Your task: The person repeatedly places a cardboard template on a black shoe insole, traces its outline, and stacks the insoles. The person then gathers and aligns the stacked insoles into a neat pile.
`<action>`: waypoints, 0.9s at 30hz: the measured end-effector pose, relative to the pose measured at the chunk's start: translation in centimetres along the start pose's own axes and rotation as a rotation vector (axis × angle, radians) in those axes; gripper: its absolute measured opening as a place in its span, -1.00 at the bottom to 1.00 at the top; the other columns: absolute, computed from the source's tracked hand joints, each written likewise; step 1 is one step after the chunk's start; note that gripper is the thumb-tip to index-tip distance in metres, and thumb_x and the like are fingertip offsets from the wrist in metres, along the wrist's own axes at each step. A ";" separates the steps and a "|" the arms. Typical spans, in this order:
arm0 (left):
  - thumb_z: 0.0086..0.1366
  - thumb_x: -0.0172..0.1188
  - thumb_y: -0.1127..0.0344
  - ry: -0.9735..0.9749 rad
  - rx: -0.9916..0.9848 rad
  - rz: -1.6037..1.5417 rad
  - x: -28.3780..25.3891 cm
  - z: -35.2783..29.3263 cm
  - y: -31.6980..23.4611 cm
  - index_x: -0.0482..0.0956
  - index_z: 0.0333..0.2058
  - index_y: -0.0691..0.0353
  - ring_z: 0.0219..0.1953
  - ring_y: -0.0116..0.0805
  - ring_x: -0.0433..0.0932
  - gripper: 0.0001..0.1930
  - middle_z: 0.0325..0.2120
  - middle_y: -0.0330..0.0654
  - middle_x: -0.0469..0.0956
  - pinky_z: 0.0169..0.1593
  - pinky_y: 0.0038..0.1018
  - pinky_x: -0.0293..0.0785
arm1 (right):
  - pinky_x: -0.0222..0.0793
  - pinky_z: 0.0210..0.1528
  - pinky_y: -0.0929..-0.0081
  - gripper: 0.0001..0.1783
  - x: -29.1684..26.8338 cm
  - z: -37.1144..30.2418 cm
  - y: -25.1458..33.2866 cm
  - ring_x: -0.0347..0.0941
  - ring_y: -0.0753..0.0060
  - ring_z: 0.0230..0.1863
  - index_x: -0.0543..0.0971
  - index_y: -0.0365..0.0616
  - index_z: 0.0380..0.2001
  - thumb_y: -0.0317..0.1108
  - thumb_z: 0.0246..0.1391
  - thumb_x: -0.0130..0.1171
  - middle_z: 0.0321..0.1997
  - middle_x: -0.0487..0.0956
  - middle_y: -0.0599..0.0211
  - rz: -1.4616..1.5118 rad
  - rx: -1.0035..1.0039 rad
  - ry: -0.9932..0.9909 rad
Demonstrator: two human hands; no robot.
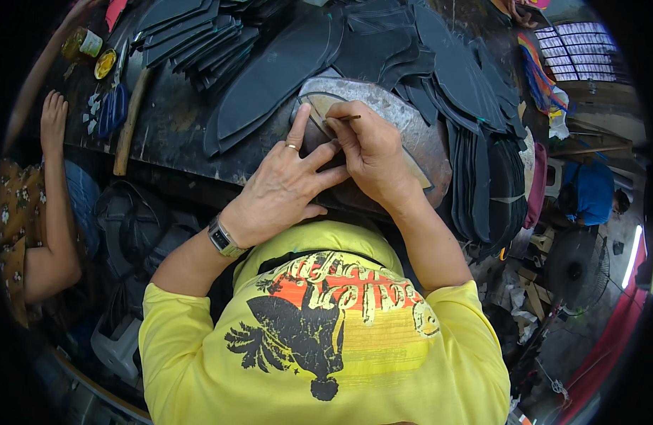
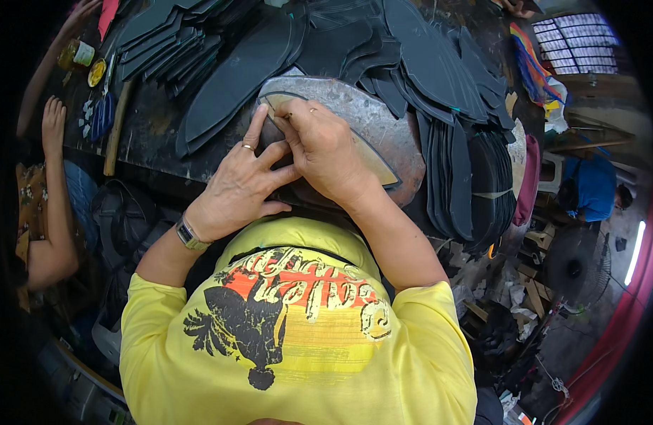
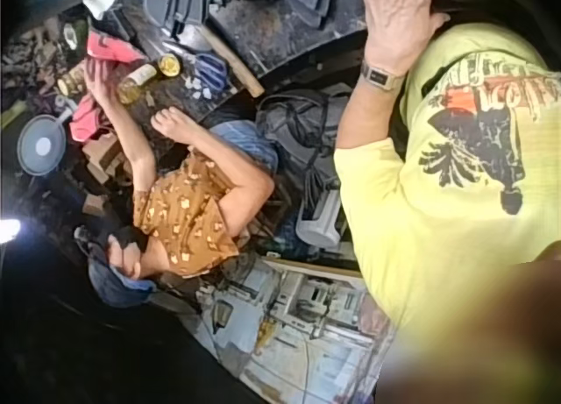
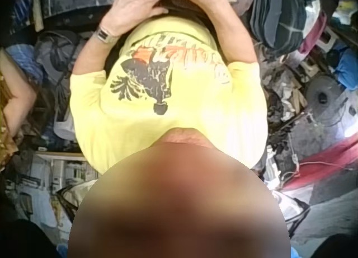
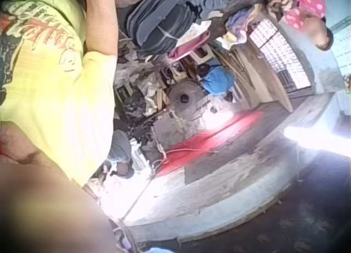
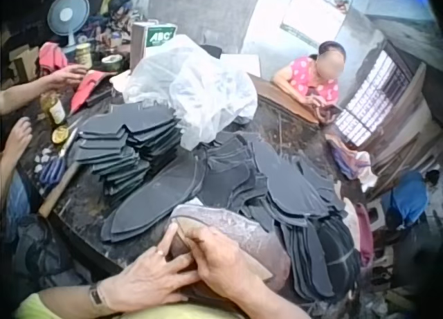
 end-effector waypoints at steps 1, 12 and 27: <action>-0.02 0.59 0.15 -0.033 0.016 0.014 -0.2 0.0 -0.1 0.47 0.32 -0.26 0.52 0.42 -0.13 -0.14 0.26 -0.19 0.30 0.42 -0.05 0.30 | 0.54 -0.08 0.61 -0.86 -0.1 0.1 -0.4 0.68 0.39 -0.19 0.59 -0.15 -0.05 -0.42 0.45 0.08 -0.25 0.70 0.33 0.035 0.064 0.032; -0.02 0.58 0.16 -0.080 0.019 0.005 -0.3 0.0 -0.2 0.48 0.30 -0.30 0.49 0.45 -0.06 -0.16 0.23 -0.19 0.31 0.38 0.00 0.34 | 0.54 -0.29 0.43 -0.90 1.4 3.0 -0.6 0.62 0.40 -0.39 0.57 -0.19 -0.11 -0.45 0.35 0.19 -0.38 0.67 0.19 0.134 -0.018 -0.106; -0.01 0.59 0.11 -0.082 -0.027 -0.061 -2.3 0.4 -0.2 0.49 0.28 -0.11 0.42 0.25 0.19 -0.19 0.18 -0.16 0.46 0.31 -0.09 0.38 | 0.49 -0.04 0.21 -0.56 -7.0 -5.2 0.4 0.57 0.15 -0.10 0.58 -0.24 -0.05 -0.23 0.10 0.45 -0.11 0.58 0.13 -0.626 0.095 0.055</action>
Point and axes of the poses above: each hand's wrist, its own z-axis towards the middle knuckle, its own x-axis out of the palm, y = z × x, the point moved 5 cm from there along z, towards the middle knuckle
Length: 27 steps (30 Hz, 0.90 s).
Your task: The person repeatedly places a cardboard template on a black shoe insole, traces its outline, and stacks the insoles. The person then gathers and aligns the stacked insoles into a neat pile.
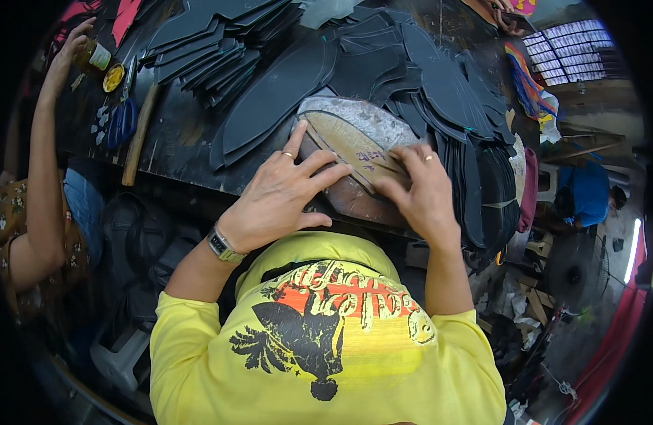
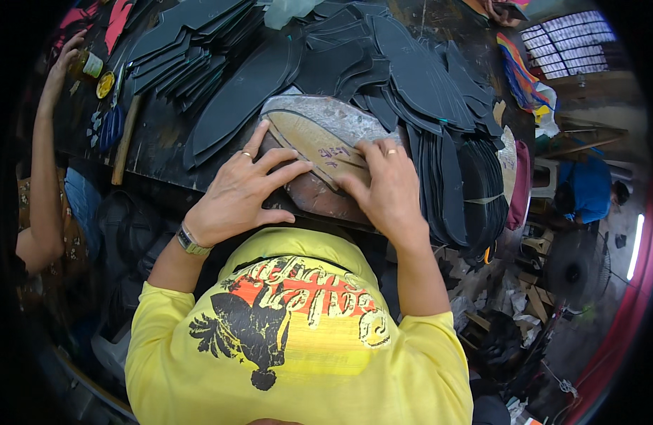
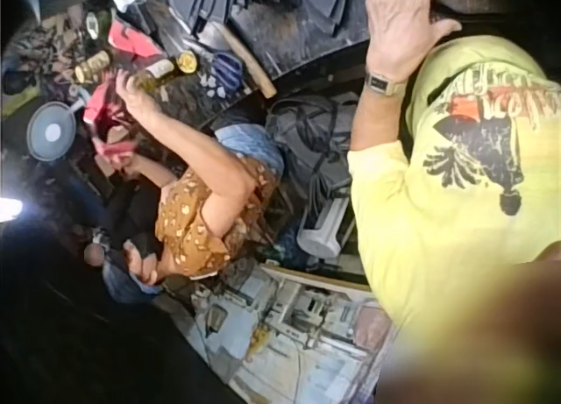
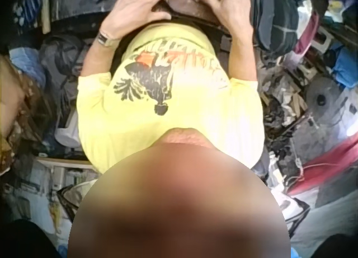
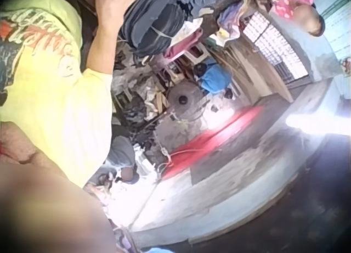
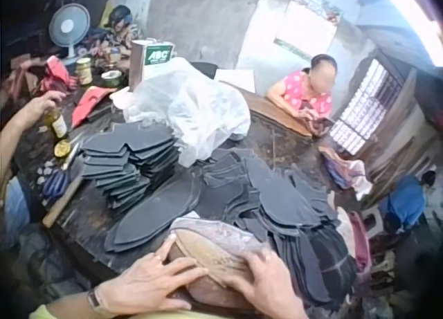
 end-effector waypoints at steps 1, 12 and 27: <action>0.02 0.57 0.13 -0.048 0.013 0.004 -0.3 -0.1 0.0 0.53 0.25 -0.05 0.38 0.18 0.30 -0.24 0.15 -0.15 0.50 0.27 -0.13 0.41 | 0.46 0.02 0.18 -0.41 0.2 -0.8 0.0 0.52 -0.01 0.01 0.57 -0.26 -0.05 -0.21 -0.11 0.57 -0.09 0.56 0.04 -0.019 0.014 -0.040; 0.28 0.40 0.26 -0.539 -0.442 0.268 -3.4 -2.9 6.3 0.65 0.07 0.10 0.12 -0.05 0.55 -0.61 0.08 -0.06 0.58 0.15 -0.17 0.43 | 0.49 -0.08 0.59 -0.76 -3.0 4.4 -9.3 0.54 0.63 -0.17 0.56 -0.25 -0.13 -0.44 0.18 0.36 -0.17 0.63 0.40 1.035 0.250 -0.383; 0.04 0.45 0.62 -0.776 -0.140 -0.080 -5.3 -3.9 4.1 0.77 -0.13 0.25 -0.06 -0.15 0.72 -0.63 -0.01 -0.02 0.67 0.04 -0.38 0.66 | 0.48 0.08 0.58 -0.74 -4.0 4.0 -14.0 0.60 0.55 -0.06 0.60 -0.27 0.04 -0.38 0.36 0.21 -0.08 0.68 0.35 1.238 0.302 -0.627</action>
Point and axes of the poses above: each hand's wrist, its own z-axis towards the middle knuckle, its own x-axis out of the palm, y = z × x, the point moved 5 cm from there along z, towards the middle knuckle
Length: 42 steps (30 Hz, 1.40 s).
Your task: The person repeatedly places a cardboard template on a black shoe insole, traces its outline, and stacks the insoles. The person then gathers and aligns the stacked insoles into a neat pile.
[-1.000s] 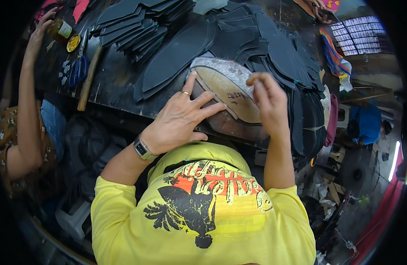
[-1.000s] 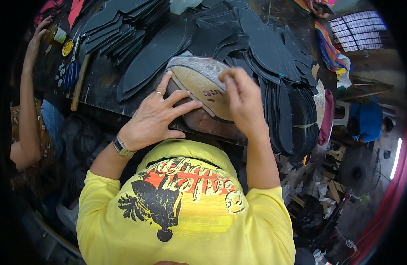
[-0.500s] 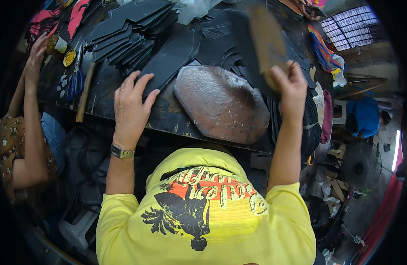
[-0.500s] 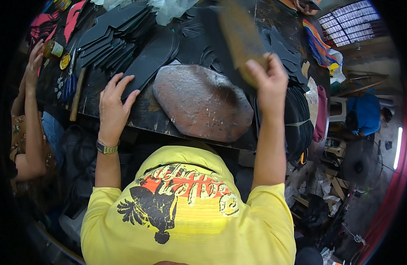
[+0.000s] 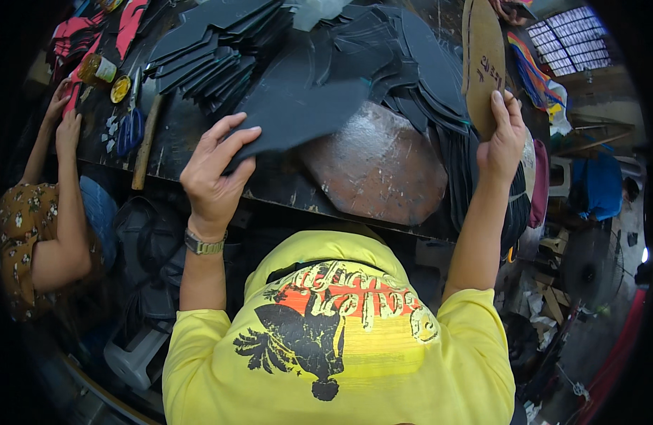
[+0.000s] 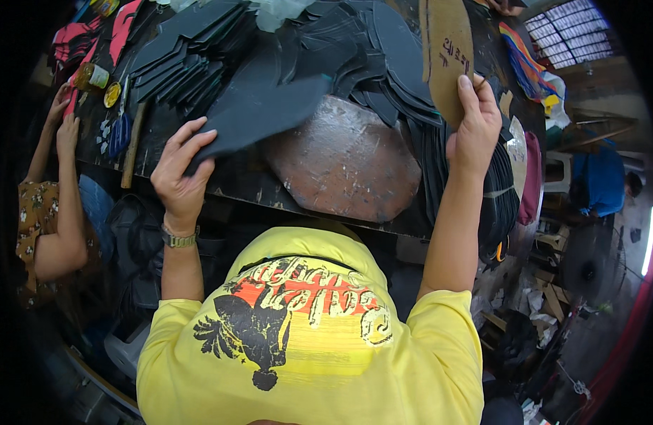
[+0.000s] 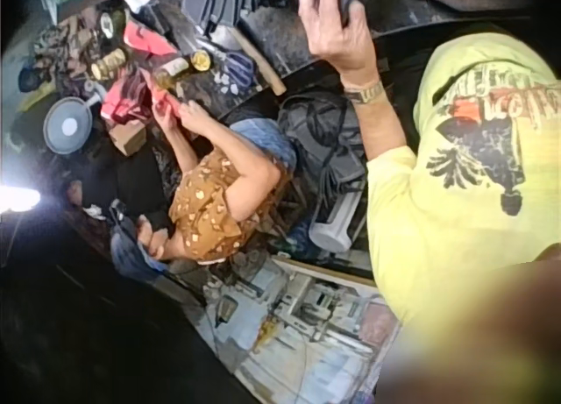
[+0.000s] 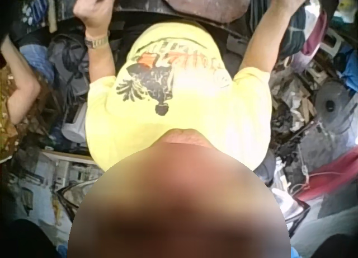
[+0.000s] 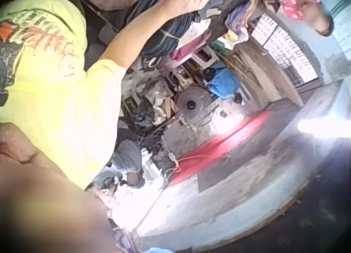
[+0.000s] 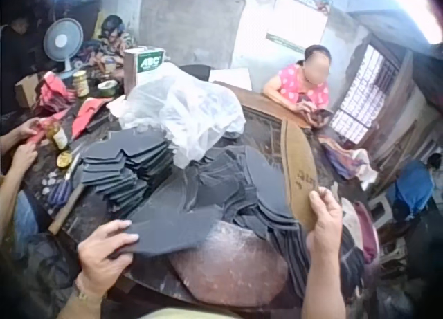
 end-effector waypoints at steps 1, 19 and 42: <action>0.02 0.45 0.65 0.012 0.013 -0.081 -0.2 0.2 -0.6 0.77 -0.13 0.25 -0.06 -0.16 0.72 -0.62 -0.03 -0.03 0.69 0.04 -0.38 0.66 | 0.49 0.09 0.55 -0.74 0.1 -1.3 0.7 0.61 0.54 -0.05 0.60 -0.26 0.04 -0.40 0.34 0.22 -0.07 0.68 0.34 0.043 0.026 0.016; 0.24 0.25 0.53 0.457 0.130 0.199 7.1 0.6 -1.7 0.68 0.00 0.18 0.22 -0.09 0.46 -0.66 0.07 -0.14 0.54 0.25 -0.16 0.34 | 0.46 -0.10 0.62 -0.67 4.3 -10.0 -3.2 0.53 0.66 -0.21 0.63 -0.32 0.05 -0.48 0.22 0.32 -0.25 0.69 0.36 -0.556 0.263 0.329; 0.26 0.39 0.22 0.457 0.056 0.088 7.6 -2.1 -1.7 0.48 0.22 0.16 0.37 -0.02 0.31 -0.43 0.26 -0.04 0.38 0.34 -0.10 0.28 | 0.57 -0.04 0.37 -0.67 7.3 -11.7 -2.3 0.72 0.10 -0.07 0.68 -0.19 0.00 -0.47 0.14 0.34 -0.05 0.73 0.06 -0.793 -0.014 0.450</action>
Point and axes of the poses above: each hand's wrist, its own z-axis towards the middle knuckle, its own x-axis out of the palm, y = z × x, the point moved 5 cm from there along z, towards the middle knuckle
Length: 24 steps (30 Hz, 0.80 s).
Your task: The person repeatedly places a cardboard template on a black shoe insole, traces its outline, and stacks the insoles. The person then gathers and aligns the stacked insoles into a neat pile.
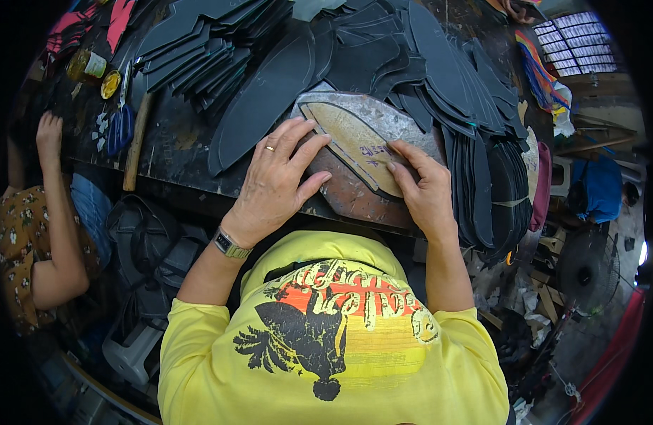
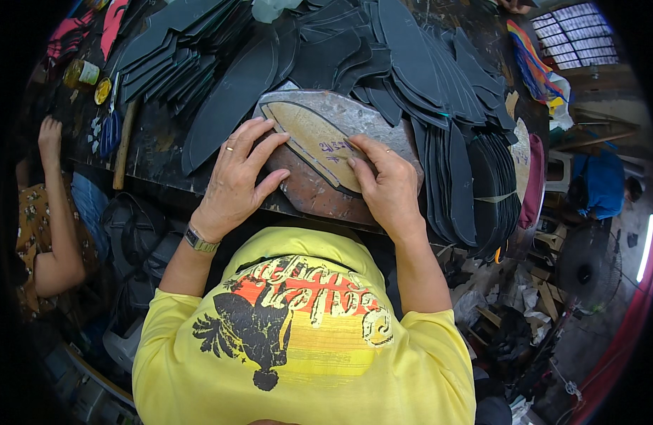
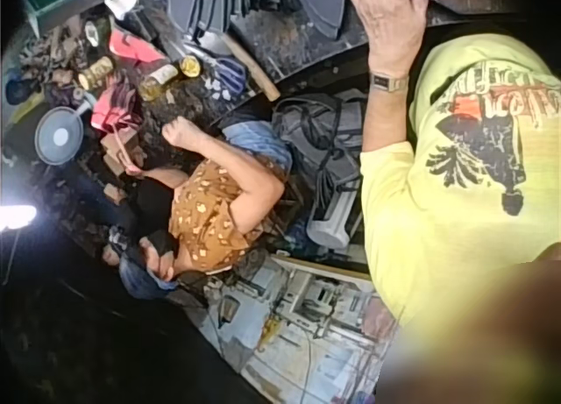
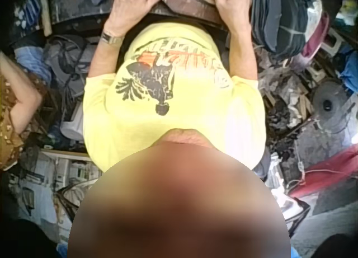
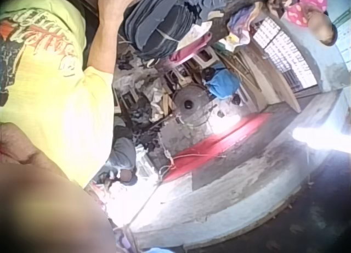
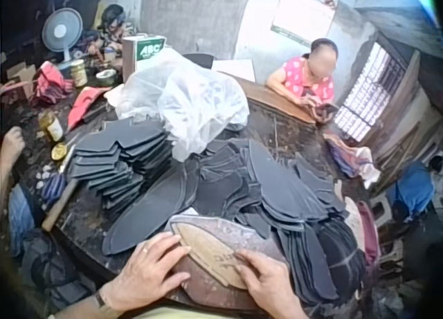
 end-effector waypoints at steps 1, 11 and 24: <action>0.26 0.39 0.23 0.004 -0.001 -0.005 0.0 0.0 0.0 0.48 0.22 0.16 0.37 -0.01 0.30 -0.43 0.26 -0.03 0.38 0.35 -0.10 0.28 | 0.56 0.01 0.40 -0.66 0.0 0.0 0.0 0.71 0.16 -0.05 0.67 -0.24 0.02 -0.50 0.15 0.33 -0.04 0.73 0.06 -0.001 0.009 0.012; 0.29 0.39 0.25 0.061 0.004 0.039 -0.1 0.8 -0.4 0.53 0.16 0.23 0.44 0.06 0.26 -0.50 0.30 0.02 0.39 0.46 -0.04 0.20 | 0.55 0.01 0.36 -0.64 0.0 0.1 0.4 0.69 0.10 -0.06 0.66 -0.23 0.04 -0.49 0.15 0.33 -0.07 0.72 0.04 -0.028 -0.043 0.012; 0.25 0.41 0.07 0.120 0.081 0.144 -0.2 1.2 -1.0 0.56 0.22 -0.04 0.40 0.09 0.31 -0.44 0.26 0.05 0.40 0.39 -0.05 0.28 | 0.50 0.01 0.47 -0.64 -1.5 -1.5 -0.6 0.64 0.29 -0.12 0.66 -0.31 0.00 -0.51 0.11 0.39 -0.14 0.70 0.13 -0.049 0.028 -0.006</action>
Point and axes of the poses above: each hand's wrist, its own z-axis towards the middle knuckle, its own x-axis out of the palm, y = z × x, the point moved 5 cm from there along z, towards the middle knuckle
